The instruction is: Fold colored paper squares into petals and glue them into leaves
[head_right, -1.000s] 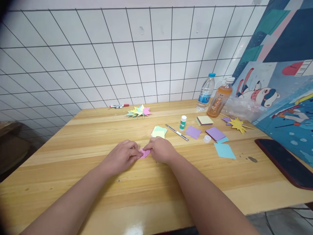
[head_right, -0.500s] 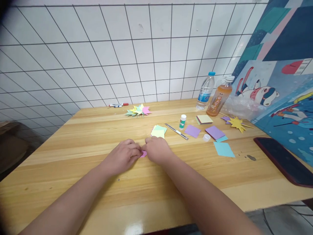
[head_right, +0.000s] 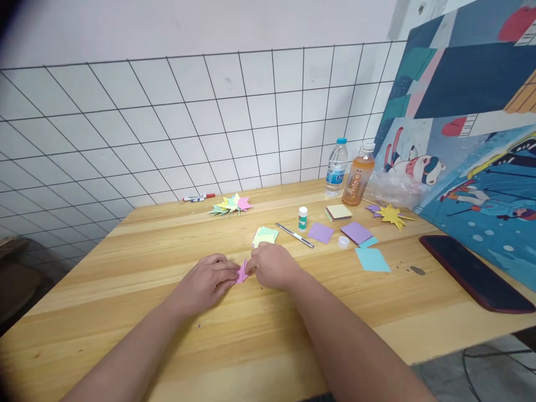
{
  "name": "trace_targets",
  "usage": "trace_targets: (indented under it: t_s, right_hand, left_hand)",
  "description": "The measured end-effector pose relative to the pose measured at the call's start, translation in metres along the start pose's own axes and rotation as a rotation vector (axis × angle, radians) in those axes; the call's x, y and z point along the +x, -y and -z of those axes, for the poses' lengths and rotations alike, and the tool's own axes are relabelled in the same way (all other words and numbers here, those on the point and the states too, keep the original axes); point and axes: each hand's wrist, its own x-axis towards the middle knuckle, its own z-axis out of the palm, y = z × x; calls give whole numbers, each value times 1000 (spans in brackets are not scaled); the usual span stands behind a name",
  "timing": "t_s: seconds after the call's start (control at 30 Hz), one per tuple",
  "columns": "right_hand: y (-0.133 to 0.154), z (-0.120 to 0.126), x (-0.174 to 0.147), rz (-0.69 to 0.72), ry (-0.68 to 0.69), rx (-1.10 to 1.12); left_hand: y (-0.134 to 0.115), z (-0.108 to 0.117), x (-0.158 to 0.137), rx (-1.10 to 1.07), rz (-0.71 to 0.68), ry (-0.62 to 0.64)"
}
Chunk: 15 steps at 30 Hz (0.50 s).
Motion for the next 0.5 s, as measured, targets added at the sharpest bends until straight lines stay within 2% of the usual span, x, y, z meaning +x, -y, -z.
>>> trace_targets:
  t_s: [0.17,0.5]
  right_hand:
    - [9,-4,2,62,64,-24]
    - [21,-1,5,40,183,-186]
  left_hand:
    - [-1,0,1,-17,3,17]
    - [-4,2,0,-12,41,16]
